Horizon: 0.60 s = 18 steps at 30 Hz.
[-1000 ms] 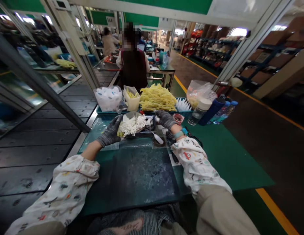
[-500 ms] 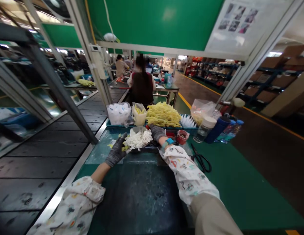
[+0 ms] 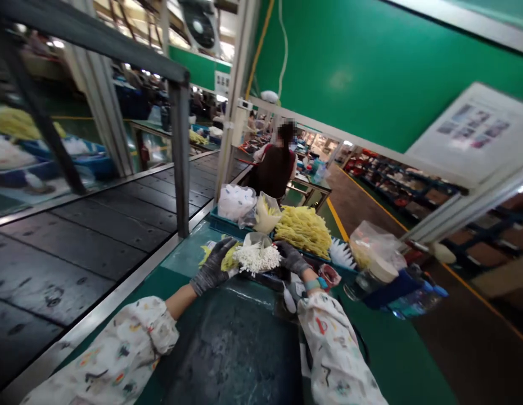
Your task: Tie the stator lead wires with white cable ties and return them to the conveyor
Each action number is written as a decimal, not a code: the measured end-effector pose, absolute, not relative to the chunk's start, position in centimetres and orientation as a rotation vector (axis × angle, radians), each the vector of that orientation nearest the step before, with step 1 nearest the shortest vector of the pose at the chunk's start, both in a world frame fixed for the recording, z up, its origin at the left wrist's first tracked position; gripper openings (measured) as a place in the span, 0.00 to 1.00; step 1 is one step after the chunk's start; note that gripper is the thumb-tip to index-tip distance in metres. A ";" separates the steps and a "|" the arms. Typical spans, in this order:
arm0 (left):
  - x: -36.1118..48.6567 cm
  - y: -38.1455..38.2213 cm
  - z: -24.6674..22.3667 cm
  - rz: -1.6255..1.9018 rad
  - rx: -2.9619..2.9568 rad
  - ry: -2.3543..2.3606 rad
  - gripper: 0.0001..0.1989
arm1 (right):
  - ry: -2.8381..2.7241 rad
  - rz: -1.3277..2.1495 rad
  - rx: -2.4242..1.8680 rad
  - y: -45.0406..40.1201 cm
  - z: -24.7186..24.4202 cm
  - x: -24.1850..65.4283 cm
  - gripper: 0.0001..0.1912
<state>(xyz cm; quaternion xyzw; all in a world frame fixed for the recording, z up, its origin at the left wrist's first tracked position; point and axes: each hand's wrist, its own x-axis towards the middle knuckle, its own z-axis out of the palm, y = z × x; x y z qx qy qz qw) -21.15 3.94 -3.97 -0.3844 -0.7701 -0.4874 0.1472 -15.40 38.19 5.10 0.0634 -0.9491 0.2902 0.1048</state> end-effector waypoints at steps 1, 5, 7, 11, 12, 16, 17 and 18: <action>-21.0 4.2 -4.1 -1.392 -1.118 -2.237 0.44 | -2.791 0.877 0.219 38.4 5.4 -15.3 0.27; -20.4 5.1 -4.4 -1.394 -1.132 -2.299 0.49 | -2.764 0.914 0.218 38.0 6.4 -15.7 0.22; -19.9 5.3 -4.2 -1.361 -1.172 -2.326 0.53 | -2.718 0.924 0.150 37.4 6.5 -15.8 0.18; -18.7 4.5 -3.0 -1.234 -1.210 -2.422 0.60 | -2.499 0.947 -0.085 36.5 6.9 -14.5 0.15; -18.5 4.1 -2.5 -1.204 -1.216 -2.442 0.62 | -2.424 0.950 -0.148 36.4 7.2 -13.8 0.15; -17.7 2.4 -0.9 -1.142 -1.226 -2.372 0.63 | -2.072 0.954 -0.314 35.7 9.1 -9.6 0.19; -17.4 2.1 -0.5 -1.146 -1.220 -2.308 0.61 | -1.981 0.954 -0.336 35.2 9.5 -8.1 0.20; -17.0 1.9 -0.2 -1.156 -1.222 -2.236 0.58 | -1.902 0.962 -0.351 34.5 9.7 -6.7 0.20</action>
